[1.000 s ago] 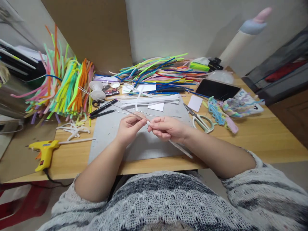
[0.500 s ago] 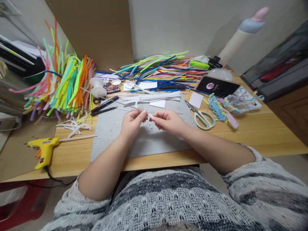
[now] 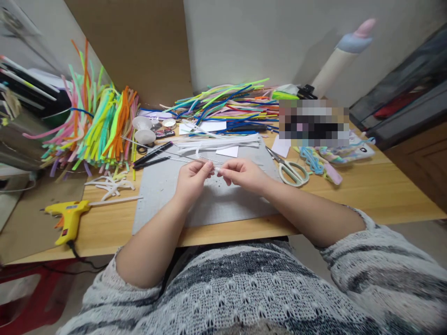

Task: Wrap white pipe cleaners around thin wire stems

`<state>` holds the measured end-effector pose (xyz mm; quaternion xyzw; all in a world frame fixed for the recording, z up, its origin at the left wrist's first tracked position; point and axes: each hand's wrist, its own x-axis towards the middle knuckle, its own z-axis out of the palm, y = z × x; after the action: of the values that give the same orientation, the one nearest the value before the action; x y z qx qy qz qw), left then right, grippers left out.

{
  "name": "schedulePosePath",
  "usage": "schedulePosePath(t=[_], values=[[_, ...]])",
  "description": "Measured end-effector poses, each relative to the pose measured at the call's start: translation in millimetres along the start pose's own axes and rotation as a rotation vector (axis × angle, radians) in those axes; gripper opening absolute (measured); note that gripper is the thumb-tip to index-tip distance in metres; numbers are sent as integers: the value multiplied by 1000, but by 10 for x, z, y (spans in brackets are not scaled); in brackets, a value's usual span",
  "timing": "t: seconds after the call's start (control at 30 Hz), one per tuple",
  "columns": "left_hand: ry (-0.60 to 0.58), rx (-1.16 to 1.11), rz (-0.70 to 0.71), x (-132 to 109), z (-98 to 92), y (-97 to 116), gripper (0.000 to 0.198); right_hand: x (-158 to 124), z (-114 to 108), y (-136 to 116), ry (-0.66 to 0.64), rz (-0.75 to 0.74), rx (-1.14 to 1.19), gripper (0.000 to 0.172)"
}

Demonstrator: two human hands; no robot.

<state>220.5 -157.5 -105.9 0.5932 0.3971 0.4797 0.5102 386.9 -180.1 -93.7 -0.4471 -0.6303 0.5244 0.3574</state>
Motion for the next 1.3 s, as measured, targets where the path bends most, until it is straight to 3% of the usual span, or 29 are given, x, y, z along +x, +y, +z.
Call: schedulePosePath(t=[0.13, 0.33, 0.43, 0.53, 0.63, 0.73, 0.87, 0.97, 1.03, 1.1, 1.2, 1.3], values=[[-72, 83, 111, -23, 5, -27, 27, -12, 1, -60, -97, 111, 153, 26], [-51, 397, 347, -42, 0, 11, 11, -2, -53, -34, 113, -39, 129, 24], [-12, 596, 483, -71, -6, 26, 10, 14, -91, 30, 282, -131, -155, 22], [-35, 732, 578, -93, -20, 7, 12, -2, -95, 71, 396, -193, -623, 19], [-57, 869, 674, -84, -52, -5, 12, -44, -47, 73, 339, -220, -1015, 21], [17, 948, 750, -51, -90, 25, 11, -78, 30, 60, 259, -285, -1151, 29], [127, 904, 758, -52, -115, 65, 10, -93, 94, 45, 202, -358, -1045, 33], [270, 784, 757, -124, -128, 33, 10, -86, 66, 28, 265, -298, -862, 29], [333, 684, 835, -185, -131, -8, 11, -73, 18, 12, 321, -239, -710, 26], [210, 618, 885, -225, -111, -40, 15, -56, -36, -4, 360, -214, -546, 26], [-7, 592, 709, -214, -32, -54, 23, -33, -93, -29, 364, -244, -302, 28], [88, 539, 547, -144, 38, -44, 29, -30, -105, -56, 267, -181, -125, 29]])
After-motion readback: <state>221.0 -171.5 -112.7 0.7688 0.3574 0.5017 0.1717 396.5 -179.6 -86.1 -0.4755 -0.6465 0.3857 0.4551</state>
